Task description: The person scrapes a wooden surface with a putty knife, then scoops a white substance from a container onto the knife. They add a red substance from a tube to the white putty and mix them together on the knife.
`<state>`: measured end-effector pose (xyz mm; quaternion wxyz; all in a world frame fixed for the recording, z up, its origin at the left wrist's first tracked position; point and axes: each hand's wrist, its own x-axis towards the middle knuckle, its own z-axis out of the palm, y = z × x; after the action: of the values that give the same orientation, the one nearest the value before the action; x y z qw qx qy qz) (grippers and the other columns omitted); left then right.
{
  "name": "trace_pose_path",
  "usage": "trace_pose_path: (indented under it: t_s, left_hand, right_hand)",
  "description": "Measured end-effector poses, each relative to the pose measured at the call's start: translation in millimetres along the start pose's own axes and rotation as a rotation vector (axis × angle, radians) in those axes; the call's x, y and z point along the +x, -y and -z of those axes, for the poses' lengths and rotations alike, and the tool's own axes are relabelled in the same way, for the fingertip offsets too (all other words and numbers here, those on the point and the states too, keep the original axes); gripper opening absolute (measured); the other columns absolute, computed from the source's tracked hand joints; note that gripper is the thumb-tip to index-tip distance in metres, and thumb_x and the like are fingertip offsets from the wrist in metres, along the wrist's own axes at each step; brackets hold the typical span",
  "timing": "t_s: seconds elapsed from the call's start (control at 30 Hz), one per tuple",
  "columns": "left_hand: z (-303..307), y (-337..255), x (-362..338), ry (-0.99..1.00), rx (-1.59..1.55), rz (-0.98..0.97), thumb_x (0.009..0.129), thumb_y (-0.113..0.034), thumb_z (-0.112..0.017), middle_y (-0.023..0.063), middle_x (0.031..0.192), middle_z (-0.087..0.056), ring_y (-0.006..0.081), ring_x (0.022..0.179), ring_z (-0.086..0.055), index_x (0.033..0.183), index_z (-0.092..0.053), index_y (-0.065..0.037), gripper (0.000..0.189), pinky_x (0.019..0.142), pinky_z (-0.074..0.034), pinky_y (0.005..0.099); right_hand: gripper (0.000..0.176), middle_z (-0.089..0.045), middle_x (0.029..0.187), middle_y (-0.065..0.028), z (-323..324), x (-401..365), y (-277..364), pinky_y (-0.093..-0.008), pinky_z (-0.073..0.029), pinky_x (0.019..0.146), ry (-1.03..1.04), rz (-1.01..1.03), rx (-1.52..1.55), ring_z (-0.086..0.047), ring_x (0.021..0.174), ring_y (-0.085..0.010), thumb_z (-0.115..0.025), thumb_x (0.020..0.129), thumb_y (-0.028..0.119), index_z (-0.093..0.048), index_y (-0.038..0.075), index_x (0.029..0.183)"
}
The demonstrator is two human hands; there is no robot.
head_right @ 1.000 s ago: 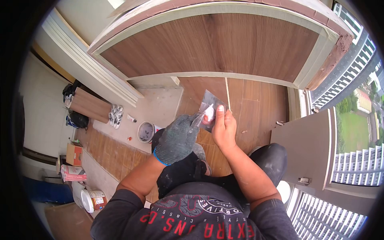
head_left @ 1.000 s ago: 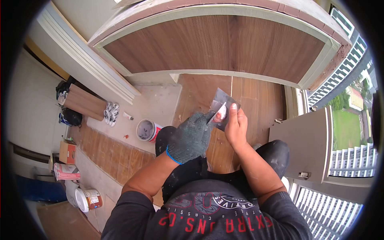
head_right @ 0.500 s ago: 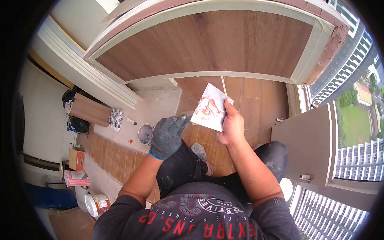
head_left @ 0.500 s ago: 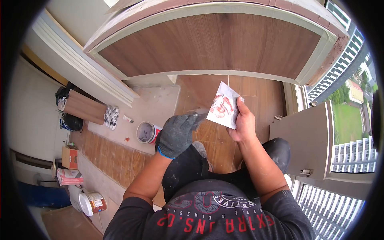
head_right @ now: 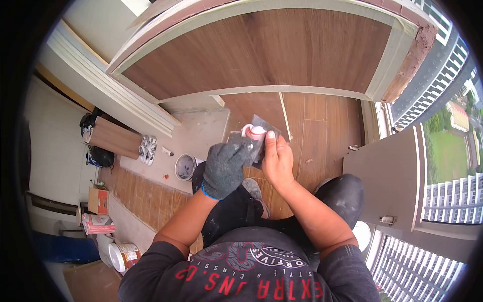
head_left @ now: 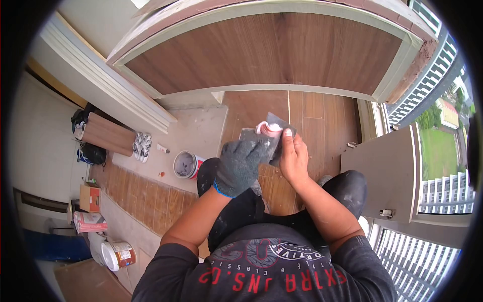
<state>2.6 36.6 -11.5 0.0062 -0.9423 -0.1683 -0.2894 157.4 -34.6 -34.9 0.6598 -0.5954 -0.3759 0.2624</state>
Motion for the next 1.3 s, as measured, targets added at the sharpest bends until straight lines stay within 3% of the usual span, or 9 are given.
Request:
trace_pose_path:
  t_s: [0.1,0.27,0.37,0.5,0.6,0.73,0.83,1.17,1.3]
  left_hand:
    - [11,40,13,-0.1,0.036,0.065,0.078,-0.003,-0.06,0.0101,0.106,-0.066,0.0278,0.092,-0.061,0.117,-0.065,-0.005,0.039,0.084,-0.047,0.0407]
    - [54,51,18,-0.377,-1.087,0.631,0.098,-0.013,-0.056,0.0002,0.101,-0.063,0.0096,0.085,-0.058,0.117,-0.064,-0.002,0.023,0.076,-0.049,0.0242]
    - [36,41,8,-0.219,-1.124,1.024,0.098,-0.015,-0.061,-0.001,0.098,-0.065,0.0065,0.08,-0.059,0.115,-0.064,-0.001,0.022,0.07,-0.049,0.0236]
    - [-6,43,-20,-0.077,-1.311,1.145,0.097,-0.017,-0.064,-0.0017,0.095,-0.065,0.0065,0.077,-0.058,0.115,-0.063,-0.001,0.025,0.067,-0.049,0.023]
    - [-1,53,-26,0.047,-1.257,1.114,0.095,-0.019,-0.066,0.0022,0.095,-0.067,0.0114,0.078,-0.061,0.11,-0.064,0.0,0.024,0.07,-0.051,0.0271]
    - [26,56,-10,0.27,-0.309,0.81,0.093,-0.02,-0.066,0.0142,0.098,-0.069,0.0248,0.087,-0.067,0.105,-0.066,0.003,0.025,0.08,-0.053,0.036]
    - [26,27,-4,-0.146,-0.63,0.668,0.093,-0.011,-0.062,0.0159,0.107,-0.068,0.0266,0.094,-0.066,0.111,-0.064,0.004,0.024,0.082,-0.053,0.0369]
    - [39,3,-2,-0.197,-0.525,0.502,0.099,-0.012,-0.053,0.0199,0.116,-0.065,0.0305,0.107,-0.063,0.122,-0.061,0.005,0.03,0.094,-0.049,0.0379]
    - [19,-3,-16,0.039,-0.071,0.146,0.093,-0.009,-0.057,0.0186,0.113,-0.064,0.035,0.102,-0.062,0.129,-0.057,0.002,0.037,0.088,-0.051,0.0412]
  right_hand:
    - [0.052,-0.065,0.075,-0.013,-8,-15,2,-0.0378,-0.051,0.069,0.335,-0.183,0.007,-0.065,0.074,-0.0237,-0.042,0.106,0.045,-0.062,-0.002,0.097]
    - [0.04,-0.069,0.101,-0.0107,6,15,1,-0.0339,-0.056,0.078,0.165,-0.638,0.63,-0.068,0.085,-0.0187,-0.047,0.105,0.034,-0.06,-0.002,0.114]
    - [0.037,-0.069,0.106,-0.0132,3,17,-9,-0.0372,-0.057,0.082,0.314,-0.747,0.801,-0.07,0.09,-0.022,-0.049,0.104,0.031,-0.058,-0.002,0.118]
    - [0.037,-0.068,0.109,-0.0151,-1,7,-14,-0.0402,-0.057,0.085,0.431,-0.756,1.053,-0.07,0.096,-0.025,-0.05,0.104,0.032,-0.057,-0.002,0.119]
    - [0.038,-0.068,0.111,-0.0159,3,7,-18,-0.0411,-0.057,0.087,0.427,-0.715,1.094,-0.07,0.099,-0.0264,-0.05,0.104,0.031,-0.056,-0.002,0.121]
    - [0.038,-0.068,0.113,-0.0159,11,16,-2,-0.0399,-0.057,0.089,0.307,-0.583,1.129,-0.07,0.1,-0.0262,-0.049,0.104,0.029,-0.054,-0.003,0.123]
    - [0.037,-0.068,0.113,-0.0147,5,22,-19,-0.0372,-0.057,0.088,0.152,-0.525,1.059,-0.07,0.098,-0.0238,-0.049,0.104,0.029,-0.054,-0.003,0.123]
    - [0.032,-0.065,0.109,-0.0105,-3,12,-13,-0.0369,-0.054,0.088,-0.024,-0.529,0.918,-0.066,0.097,-0.0189,-0.052,0.103,0.027,-0.054,0.0,0.119]
    - [0.031,-0.066,0.11,-0.0117,-3,11,-8,-0.0373,-0.054,0.089,-0.12,-0.521,0.928,-0.066,0.098,-0.0203,-0.051,0.104,0.026,-0.053,0.0,0.121]
